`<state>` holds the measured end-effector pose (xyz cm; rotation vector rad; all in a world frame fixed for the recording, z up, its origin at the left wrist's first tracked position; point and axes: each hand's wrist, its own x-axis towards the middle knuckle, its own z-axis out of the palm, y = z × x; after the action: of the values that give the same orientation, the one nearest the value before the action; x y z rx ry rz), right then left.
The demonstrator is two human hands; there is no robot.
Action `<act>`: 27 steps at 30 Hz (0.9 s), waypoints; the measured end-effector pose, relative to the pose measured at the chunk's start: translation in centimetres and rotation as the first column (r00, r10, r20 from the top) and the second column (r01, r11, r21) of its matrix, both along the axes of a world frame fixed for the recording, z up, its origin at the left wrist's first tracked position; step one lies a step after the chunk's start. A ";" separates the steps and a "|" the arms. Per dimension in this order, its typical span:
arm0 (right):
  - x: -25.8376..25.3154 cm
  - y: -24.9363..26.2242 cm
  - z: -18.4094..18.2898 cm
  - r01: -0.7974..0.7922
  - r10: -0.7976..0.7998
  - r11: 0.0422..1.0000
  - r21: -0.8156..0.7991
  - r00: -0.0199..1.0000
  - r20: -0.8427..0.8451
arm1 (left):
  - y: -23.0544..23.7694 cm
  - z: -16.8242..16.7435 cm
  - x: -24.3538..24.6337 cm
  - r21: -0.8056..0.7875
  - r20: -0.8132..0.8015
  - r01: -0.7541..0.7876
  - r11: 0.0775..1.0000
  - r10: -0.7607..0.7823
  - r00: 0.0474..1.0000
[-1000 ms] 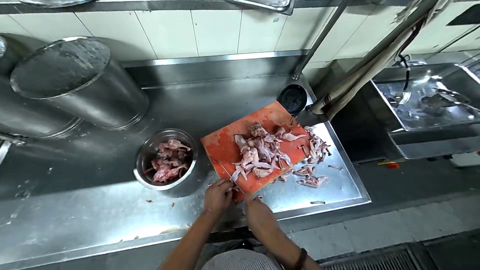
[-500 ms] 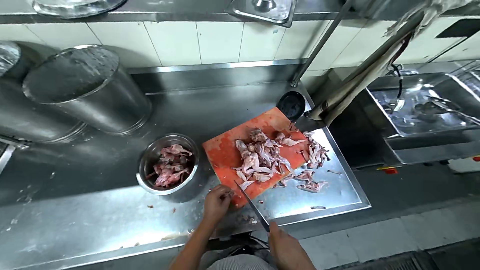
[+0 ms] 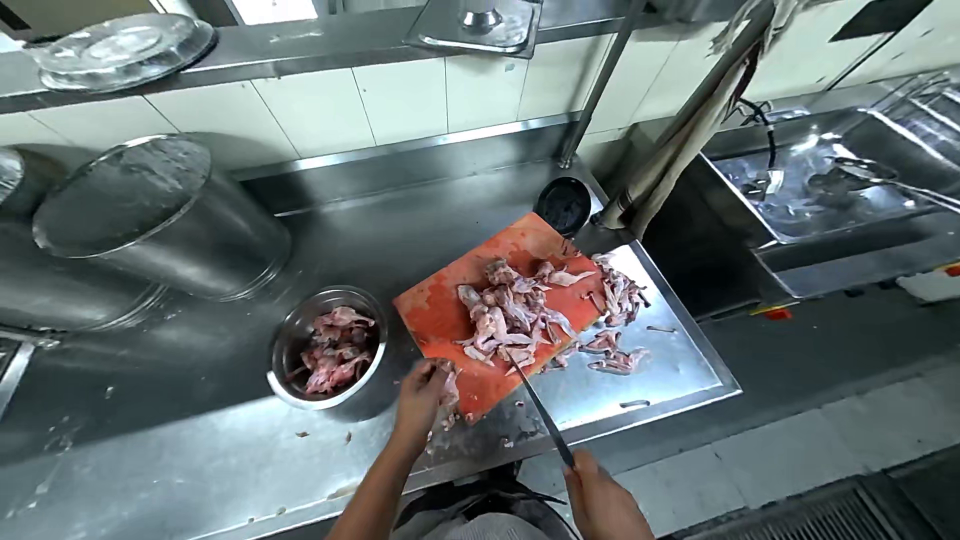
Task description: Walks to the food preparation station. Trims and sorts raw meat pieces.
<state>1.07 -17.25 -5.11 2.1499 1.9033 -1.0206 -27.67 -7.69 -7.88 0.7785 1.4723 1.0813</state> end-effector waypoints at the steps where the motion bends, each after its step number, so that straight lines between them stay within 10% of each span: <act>1: -0.9 1.4 -0.2 0.018 -0.017 0.998 0.068 1.000 -0.022 | 0.2 0.3 0.0 -0.017 0.077 -0.020 1.000 0.021 0.997; 12: -3.1 22.2 -1.5 0.182 -0.184 0.930 0.319 0.983 -0.024 | -0.3 2.8 -0.7 0.067 0.130 0.101 0.993 -0.109 0.986; 17: -7.1 18.4 4.6 -0.073 0.234 0.862 0.501 0.935 -0.267 | -0.6 4.0 -0.2 0.080 -0.140 0.173 0.982 -0.161 0.977; 20: -10.7 14.9 6.8 -0.404 0.488 0.850 0.338 0.847 -0.213 | -0.5 4.5 0.4 0.091 -0.302 0.253 0.963 -0.216 0.929; 27: -11.3 13.1 5.0 -0.361 0.379 0.924 0.127 0.912 -0.157 | -0.5 2.6 1.0 0.101 -0.411 0.294 0.951 -0.229 0.882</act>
<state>-10.28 -4.19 -0.11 1.6826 2.3677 -1.0898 -26.67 -8.17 -5.31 1.3353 1.5643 0.8728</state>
